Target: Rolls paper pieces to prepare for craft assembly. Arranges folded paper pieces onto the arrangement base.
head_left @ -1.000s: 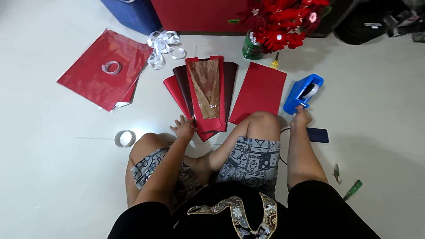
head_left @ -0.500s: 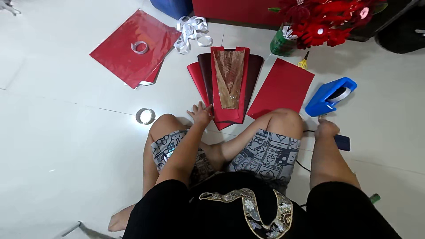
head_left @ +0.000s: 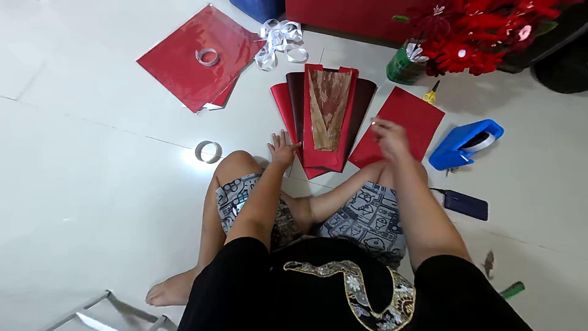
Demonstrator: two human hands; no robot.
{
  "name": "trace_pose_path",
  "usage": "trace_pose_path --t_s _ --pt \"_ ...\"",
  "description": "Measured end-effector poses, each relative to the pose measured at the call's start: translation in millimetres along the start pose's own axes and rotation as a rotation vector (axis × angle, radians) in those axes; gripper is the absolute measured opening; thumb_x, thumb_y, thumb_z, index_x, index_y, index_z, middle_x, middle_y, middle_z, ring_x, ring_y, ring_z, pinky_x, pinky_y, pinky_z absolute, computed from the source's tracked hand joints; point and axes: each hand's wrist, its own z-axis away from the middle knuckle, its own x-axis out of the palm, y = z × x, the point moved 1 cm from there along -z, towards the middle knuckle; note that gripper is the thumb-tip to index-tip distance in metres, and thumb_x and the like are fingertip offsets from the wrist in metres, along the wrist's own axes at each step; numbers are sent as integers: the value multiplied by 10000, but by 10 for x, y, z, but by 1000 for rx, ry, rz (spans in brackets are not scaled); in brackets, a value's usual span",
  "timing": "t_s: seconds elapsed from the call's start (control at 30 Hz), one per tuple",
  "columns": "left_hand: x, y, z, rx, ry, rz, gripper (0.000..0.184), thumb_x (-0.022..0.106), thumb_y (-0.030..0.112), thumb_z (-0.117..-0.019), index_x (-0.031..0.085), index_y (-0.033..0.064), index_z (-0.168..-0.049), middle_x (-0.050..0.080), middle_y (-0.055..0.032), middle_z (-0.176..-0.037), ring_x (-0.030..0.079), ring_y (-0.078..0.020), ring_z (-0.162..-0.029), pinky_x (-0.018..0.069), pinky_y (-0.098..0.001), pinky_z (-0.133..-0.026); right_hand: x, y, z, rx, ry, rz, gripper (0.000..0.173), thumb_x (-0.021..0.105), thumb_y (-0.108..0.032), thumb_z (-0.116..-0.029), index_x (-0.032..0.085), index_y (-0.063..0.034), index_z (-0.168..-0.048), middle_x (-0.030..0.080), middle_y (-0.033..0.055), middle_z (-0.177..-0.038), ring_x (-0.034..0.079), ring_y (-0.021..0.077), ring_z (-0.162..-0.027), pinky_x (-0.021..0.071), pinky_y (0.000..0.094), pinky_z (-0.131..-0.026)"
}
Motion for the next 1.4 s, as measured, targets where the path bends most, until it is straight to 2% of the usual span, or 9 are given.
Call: trace_pose_path --t_s 0.07,0.1,0.17,0.33,0.47,0.7,1.03,1.2,1.4 --pt "-40 -22 -9 21 0 27 491 584 128 -1002 631 429 -1387 2 -176 -1728 -76 -517 -1551 53 -816 -1132 521 115 71 49 -177 2 474 629 -47 -984 551 -52 -1452 682 127 -1178 620 152 -872 511 334 -715" --pt "-67 -25 -12 21 -11 32 498 583 114 -1001 635 433 -1381 -8 -187 -1725 -80 -525 -1548 62 -820 -1127 751 190 101 89 -259 19 500 633 -43 -986 515 -60 -1472 672 161 -1213 641 211 -948 534 392 -776" --pt "-103 -33 -22 14 -31 54 500 573 99 -1007 640 432 -1373 -26 -191 -1724 -90 -528 -1545 61 -819 -1125 1163 360 125 151 -356 75 523 676 -28 -959 479 -42 -1444 663 192 -1186 653 264 -974 543 435 -779" --pt "-102 -75 -61 8 -40 67 483 563 108 -1016 653 447 -1348 -42 -174 -1727 -104 -512 -1550 35 -814 -1129 1702 595 143 263 -447 255 441 728 -43 -935 523 19 -1321 670 191 -1138 626 238 -926 511 407 -778" --pt "-123 -76 -43 11 -17 119 431 574 113 -1016 692 404 -1312 -8 -179 -1727 -82 -506 -1555 13 -808 -1139 1845 593 154 300 -428 280 392 737 -36 -927 550 39 -1264 675 201 -1141 633 260 -983 514 431 -825" --pt "-134 -88 -59 8 -7 159 471 552 75 -1013 699 426 -1291 -14 -162 -1730 -95 -505 -1553 5 -812 -1130 1962 724 90 272 -363 319 347 752 -1 -890 576 57 -1184 671 227 -1063 649 315 -1001 533 494 -889" --pt "-167 -56 -91 -19 -15 163 450 545 85 -1017 713 421 -1267 -42 -155 -1731 -106 -497 -1555 2 -823 -1119 1993 724 95 272 -331 363 366 767 -5 -868 588 72 -1178 668 244 -1074 660 347 -1024 535 523 -927" --pt "-169 -59 -95 -32 -14 203 349 535 211 -1051 716 414 -1269 -48 -155 -1730 -115 -496 -1554 -25 -810 -1129 2009 638 112 281 -329 439 362 769 -23 -864 604 63 -1175 666 251 -1103 655 367 -1054 529 545 -938" --pt "-55 -66 -148 -63 88 268 205 653 401 -998 766 416 -1168 -28 -152 -1732 -111 -510 -1550 -52 -808 -1128 2033 600 121 262 -325 545 335 753 -55 -873 624 47 -1164 671 254 -1119 654 395 -1082 525 585 -941"
